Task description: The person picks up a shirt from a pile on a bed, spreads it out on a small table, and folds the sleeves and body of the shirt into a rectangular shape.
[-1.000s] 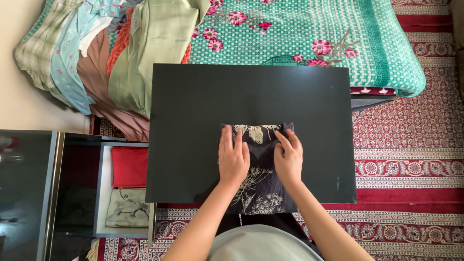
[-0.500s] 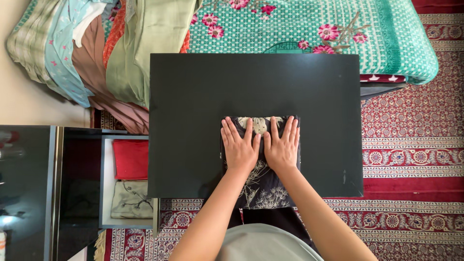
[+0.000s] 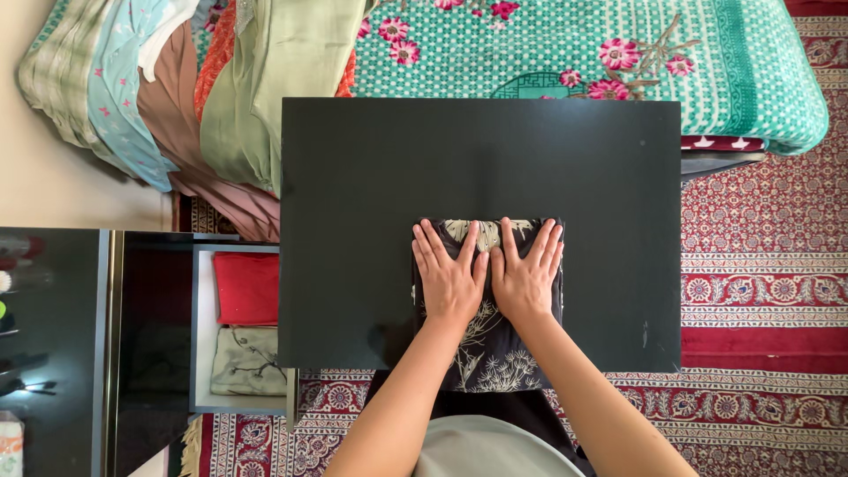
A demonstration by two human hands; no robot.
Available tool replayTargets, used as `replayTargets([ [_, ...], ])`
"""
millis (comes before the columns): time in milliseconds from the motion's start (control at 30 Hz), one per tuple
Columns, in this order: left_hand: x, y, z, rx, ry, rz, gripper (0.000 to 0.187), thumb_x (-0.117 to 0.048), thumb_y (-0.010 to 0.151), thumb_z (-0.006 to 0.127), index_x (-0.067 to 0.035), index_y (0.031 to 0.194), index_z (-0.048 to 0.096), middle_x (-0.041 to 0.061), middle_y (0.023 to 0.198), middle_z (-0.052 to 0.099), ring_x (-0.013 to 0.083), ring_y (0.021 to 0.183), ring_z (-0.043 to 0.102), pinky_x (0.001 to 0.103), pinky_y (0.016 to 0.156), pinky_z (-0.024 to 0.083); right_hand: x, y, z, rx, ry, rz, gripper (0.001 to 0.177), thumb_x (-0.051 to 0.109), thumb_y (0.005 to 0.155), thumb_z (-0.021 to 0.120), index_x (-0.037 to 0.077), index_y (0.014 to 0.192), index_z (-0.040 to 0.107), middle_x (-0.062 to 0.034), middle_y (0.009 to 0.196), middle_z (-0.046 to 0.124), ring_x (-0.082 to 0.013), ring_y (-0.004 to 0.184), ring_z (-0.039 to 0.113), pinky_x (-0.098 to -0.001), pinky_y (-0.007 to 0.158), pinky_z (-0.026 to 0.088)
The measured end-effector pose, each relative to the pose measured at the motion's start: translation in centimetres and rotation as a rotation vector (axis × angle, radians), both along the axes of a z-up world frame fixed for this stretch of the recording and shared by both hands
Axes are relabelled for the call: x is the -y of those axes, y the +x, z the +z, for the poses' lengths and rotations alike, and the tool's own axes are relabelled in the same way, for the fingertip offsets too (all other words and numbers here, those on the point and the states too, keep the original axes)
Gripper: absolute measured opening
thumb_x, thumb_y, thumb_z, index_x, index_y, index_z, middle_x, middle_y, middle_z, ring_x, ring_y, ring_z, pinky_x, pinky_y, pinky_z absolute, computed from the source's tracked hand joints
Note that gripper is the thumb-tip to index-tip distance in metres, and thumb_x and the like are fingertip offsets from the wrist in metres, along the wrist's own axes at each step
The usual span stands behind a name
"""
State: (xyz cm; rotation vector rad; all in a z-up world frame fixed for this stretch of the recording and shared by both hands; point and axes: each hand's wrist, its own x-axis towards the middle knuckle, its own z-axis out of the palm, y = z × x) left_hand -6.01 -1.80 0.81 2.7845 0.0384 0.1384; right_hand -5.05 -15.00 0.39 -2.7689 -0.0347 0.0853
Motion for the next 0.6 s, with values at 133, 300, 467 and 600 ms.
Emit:
replayTargets([
  [133,-0.1,0.3,0.3,-0.061,0.018,-0.012,0.054,-0.050,0.106,0.043,-0.030,0.156,0.046,0.046,0.157,0.017,0.0587,0.149,0.016,0.061,0.122,0.017,0.1,0.2,0.5,-0.027,-0.024,0.039,0.055,0.041,0.105,0.042,0.027,0.158,0.042,-0.0466,0.159,0.008,-0.0624,0.149,0.006,-0.0641,0.122,0.010],
  [300,0.0,0.5,0.7,-0.103,0.010,0.013,0.054,-0.051,0.104,0.044,-0.032,0.154,0.046,0.046,0.156,0.017,0.0592,0.148,0.017,0.061,0.120,0.018,0.2,0.5,1.0,-0.082,-0.048,0.039,0.056,0.042,0.104,0.041,0.028,0.158,0.041,-0.0478,0.157,0.008,-0.0644,0.147,0.006,-0.0646,0.121,0.011],
  [467,0.1,0.8,0.4,-0.144,0.065,0.013,0.054,-0.052,0.104,0.043,-0.032,0.154,0.045,0.047,0.156,0.017,0.0596,0.148,0.017,0.060,0.121,0.019,0.1,0.7,0.3,-0.099,-0.086,0.032,0.056,0.043,0.105,0.040,0.029,0.159,0.039,-0.0477,0.157,0.007,-0.0644,0.148,0.005,-0.0651,0.121,0.012],
  [600,0.2,1.3,-0.1,-0.138,0.064,0.013,0.056,-0.053,0.103,0.043,-0.033,0.155,0.045,0.048,0.155,0.017,0.0610,0.147,0.016,0.061,0.120,0.019,0.1,1.4,-0.4,-0.127,-0.122,0.039,0.059,0.045,0.103,0.040,0.029,0.160,0.035,-0.0484,0.156,0.006,-0.0659,0.146,0.004,-0.0664,0.118,0.012],
])
